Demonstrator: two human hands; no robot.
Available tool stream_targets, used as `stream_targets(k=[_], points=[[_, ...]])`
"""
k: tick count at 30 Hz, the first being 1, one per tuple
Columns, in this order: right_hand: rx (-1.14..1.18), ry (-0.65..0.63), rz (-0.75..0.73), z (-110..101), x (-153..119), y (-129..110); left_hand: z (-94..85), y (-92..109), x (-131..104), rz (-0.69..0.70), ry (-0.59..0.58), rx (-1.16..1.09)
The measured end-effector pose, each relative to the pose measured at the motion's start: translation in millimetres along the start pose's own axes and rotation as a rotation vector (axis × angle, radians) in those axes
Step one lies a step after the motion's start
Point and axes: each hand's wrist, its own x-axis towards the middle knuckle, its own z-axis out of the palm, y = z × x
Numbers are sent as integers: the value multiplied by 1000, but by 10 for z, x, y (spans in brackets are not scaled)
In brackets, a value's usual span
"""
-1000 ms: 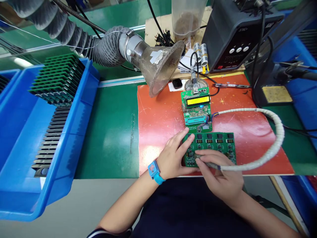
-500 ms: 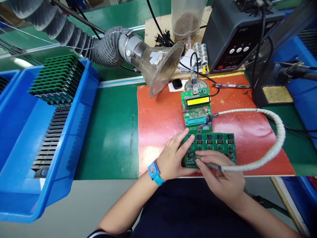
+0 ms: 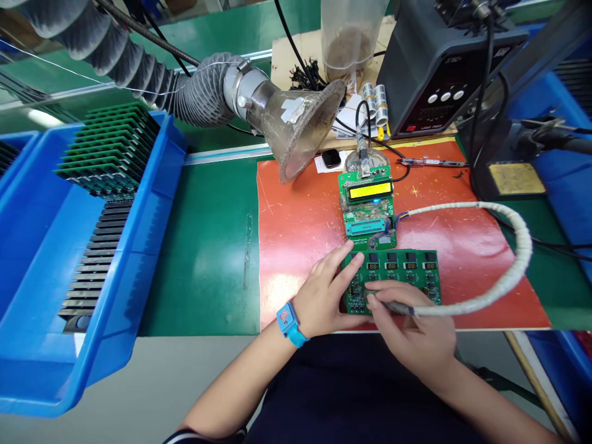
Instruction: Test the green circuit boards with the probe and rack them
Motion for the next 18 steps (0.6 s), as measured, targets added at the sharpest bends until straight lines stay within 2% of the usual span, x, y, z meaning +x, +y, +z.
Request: stream_targets(k=[18], points=[[69,-30,16,-12,-55,29,2,-2,6,13,14,6]])
